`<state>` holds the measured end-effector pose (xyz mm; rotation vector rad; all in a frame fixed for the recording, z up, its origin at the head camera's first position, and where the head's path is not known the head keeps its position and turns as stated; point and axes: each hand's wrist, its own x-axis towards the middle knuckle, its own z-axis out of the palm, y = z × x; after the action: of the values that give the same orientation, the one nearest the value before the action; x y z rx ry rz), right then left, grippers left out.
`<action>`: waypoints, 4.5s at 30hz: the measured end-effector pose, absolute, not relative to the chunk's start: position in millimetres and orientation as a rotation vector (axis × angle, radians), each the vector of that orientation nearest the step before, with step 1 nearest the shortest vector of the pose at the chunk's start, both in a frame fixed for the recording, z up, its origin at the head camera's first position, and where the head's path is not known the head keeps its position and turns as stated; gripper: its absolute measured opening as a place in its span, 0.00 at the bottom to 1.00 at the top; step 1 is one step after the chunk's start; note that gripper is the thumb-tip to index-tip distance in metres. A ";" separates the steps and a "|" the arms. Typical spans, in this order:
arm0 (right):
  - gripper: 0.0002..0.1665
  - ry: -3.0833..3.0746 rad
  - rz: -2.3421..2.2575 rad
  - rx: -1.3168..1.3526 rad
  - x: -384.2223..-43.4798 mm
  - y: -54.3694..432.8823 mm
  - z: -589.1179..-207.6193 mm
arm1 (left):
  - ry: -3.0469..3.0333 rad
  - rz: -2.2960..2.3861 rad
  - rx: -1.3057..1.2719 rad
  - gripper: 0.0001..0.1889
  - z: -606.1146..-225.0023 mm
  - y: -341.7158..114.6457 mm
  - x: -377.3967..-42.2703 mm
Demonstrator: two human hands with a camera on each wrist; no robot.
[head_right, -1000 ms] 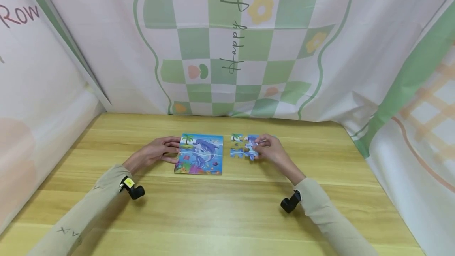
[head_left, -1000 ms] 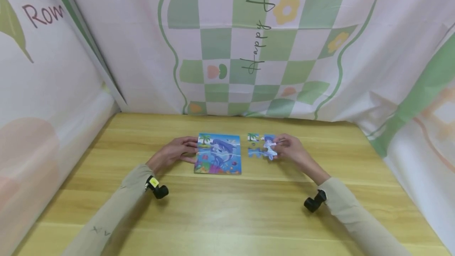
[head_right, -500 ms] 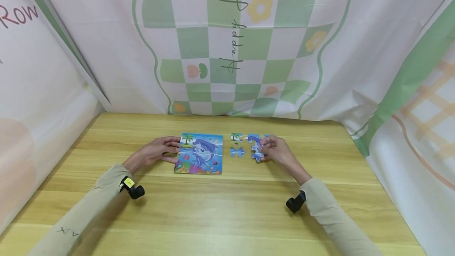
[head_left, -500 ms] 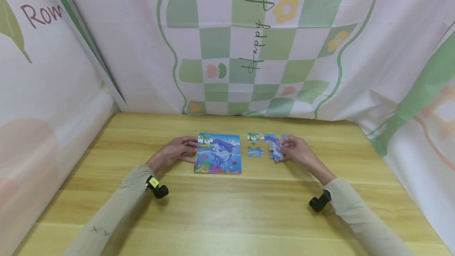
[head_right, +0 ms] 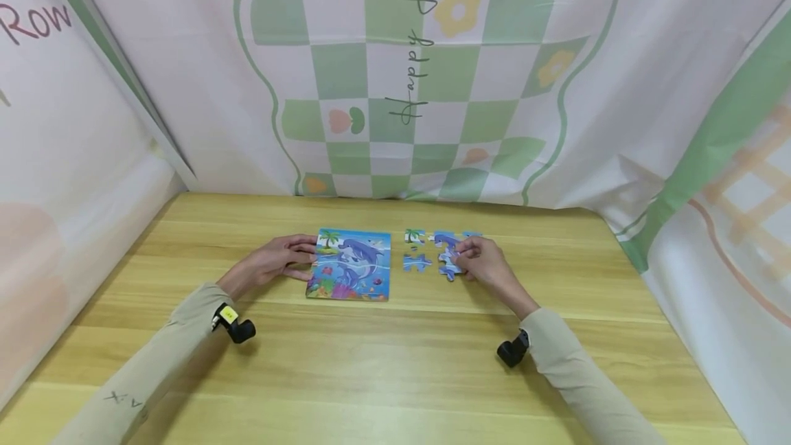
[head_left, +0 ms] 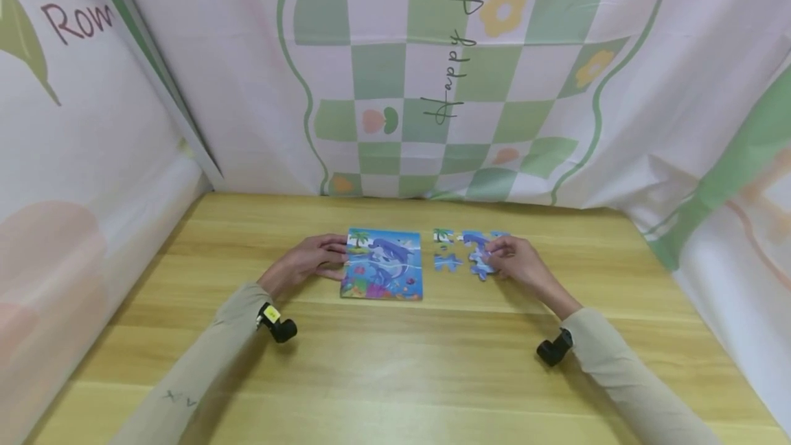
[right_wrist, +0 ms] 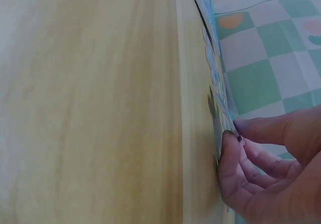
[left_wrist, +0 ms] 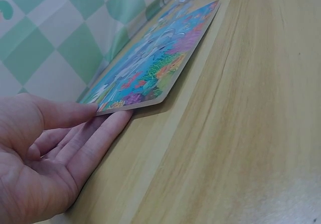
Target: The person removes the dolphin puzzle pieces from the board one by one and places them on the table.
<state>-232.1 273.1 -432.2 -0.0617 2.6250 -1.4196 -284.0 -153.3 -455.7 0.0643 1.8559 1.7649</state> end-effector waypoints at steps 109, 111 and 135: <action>0.33 2.640 -1.006 -0.401 -243.2 131.7 -418.9 | 1.869 1.751 0.057 0.30 -455.1 -148.5 -283.3; 0.33 2.656 -0.952 -0.412 -241.5 131.2 -421.2 | 1.871 1.753 0.067 0.30 -454.8 -148.1 -282.9; 0.29 2.700 -0.924 -0.415 -239.5 124.9 -422.8 | 1.873 1.769 0.072 0.29 -454.3 -150.2 -281.3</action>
<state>-239.5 124.9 -422.8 -0.4152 2.7000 -0.9238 -281.3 -150.2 -454.3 0.0718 1.8726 1.7686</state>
